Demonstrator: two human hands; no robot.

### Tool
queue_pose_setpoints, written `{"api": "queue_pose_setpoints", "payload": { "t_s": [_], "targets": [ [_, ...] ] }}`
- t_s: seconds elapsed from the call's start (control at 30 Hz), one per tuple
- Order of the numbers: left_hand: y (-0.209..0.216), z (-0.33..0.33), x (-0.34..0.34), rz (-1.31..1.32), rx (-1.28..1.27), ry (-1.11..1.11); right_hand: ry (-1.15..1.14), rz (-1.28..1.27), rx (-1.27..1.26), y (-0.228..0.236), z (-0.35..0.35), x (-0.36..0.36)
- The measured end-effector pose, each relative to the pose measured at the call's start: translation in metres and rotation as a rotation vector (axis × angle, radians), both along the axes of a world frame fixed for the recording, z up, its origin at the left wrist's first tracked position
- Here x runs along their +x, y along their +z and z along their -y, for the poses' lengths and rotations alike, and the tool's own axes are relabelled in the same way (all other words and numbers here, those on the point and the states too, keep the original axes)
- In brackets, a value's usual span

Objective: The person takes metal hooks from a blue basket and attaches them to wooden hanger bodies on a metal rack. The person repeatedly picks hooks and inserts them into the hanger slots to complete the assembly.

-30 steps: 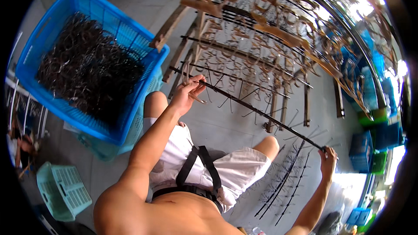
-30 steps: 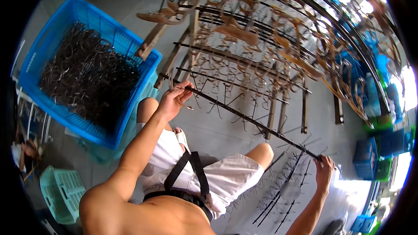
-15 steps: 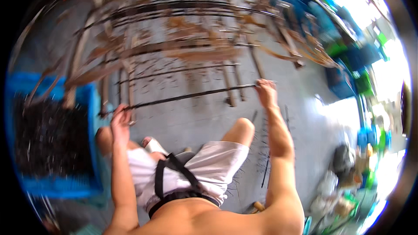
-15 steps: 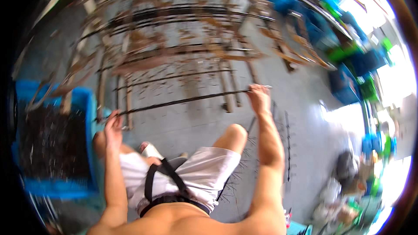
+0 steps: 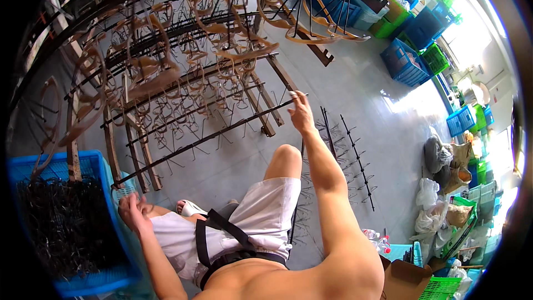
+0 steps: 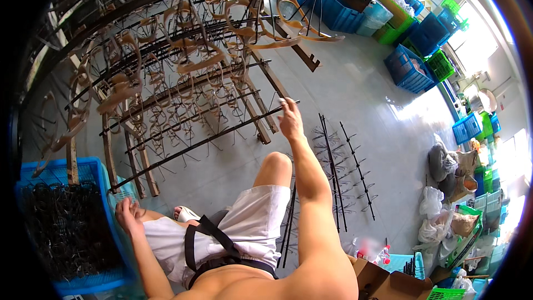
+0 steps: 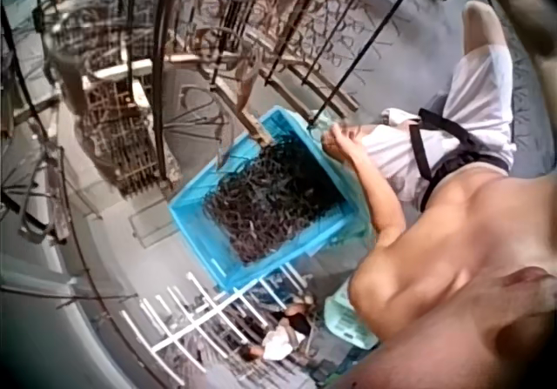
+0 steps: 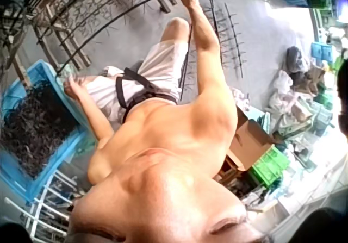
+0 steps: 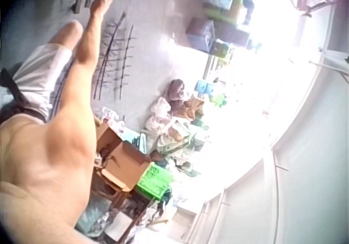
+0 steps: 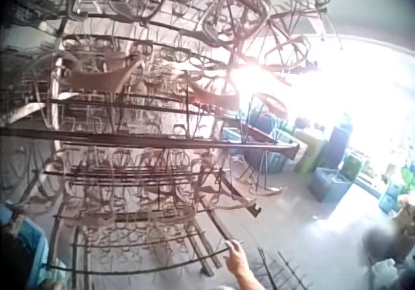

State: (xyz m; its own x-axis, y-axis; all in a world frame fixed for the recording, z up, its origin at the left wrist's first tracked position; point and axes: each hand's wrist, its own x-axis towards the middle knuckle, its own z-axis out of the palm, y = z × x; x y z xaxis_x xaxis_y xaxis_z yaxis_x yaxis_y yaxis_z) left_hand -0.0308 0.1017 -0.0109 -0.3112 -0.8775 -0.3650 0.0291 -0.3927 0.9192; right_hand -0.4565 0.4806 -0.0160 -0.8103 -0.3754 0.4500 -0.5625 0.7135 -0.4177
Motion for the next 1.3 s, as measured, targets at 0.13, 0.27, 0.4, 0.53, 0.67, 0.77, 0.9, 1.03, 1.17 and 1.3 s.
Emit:
{"api": "queue_pose_setpoints", "payload": {
  "t_s": [0.13,0.27,0.4,0.53,0.67,0.77,0.9,1.03,1.17,1.3],
  "targets": [
    [0.017,-0.057,0.026,0.183,-0.125,-0.282,-0.408,0.016,-0.228,0.032,0.026,0.093],
    [0.024,-0.109,-0.02,-0.281,0.026,-0.581,0.538,0.588,-0.377,0.036,0.098,0.248],
    [0.058,-0.126,-0.049,-0.447,-0.044,-0.68,0.633,0.977,-0.677,0.042,0.14,0.323],
    [0.082,-0.105,-0.041,-0.019,-0.447,-0.996,0.435,0.372,-0.459,0.074,0.142,0.304],
    [0.083,-0.076,-0.023,0.025,-0.577,-1.546,1.045,0.329,0.133,0.098,0.129,0.275],
    [0.073,-0.054,-0.014,-0.273,-0.519,-1.158,1.03,0.827,0.019,0.089,0.128,0.265],
    [0.035,0.046,0.024,0.2,-0.588,-0.053,0.659,0.641,-0.325,0.094,0.094,0.216],
    [-0.036,0.149,0.107,1.499,-0.559,0.036,0.049,0.535,-0.982,0.103,0.042,0.146],
    [-0.111,0.196,0.155,1.761,-0.522,-0.516,-0.345,0.376,-1.219,0.105,-0.011,0.085],
    [-0.147,0.223,0.183,1.348,-0.425,-0.183,-0.276,0.354,-1.202,0.08,-0.028,0.043]
  ]
}}
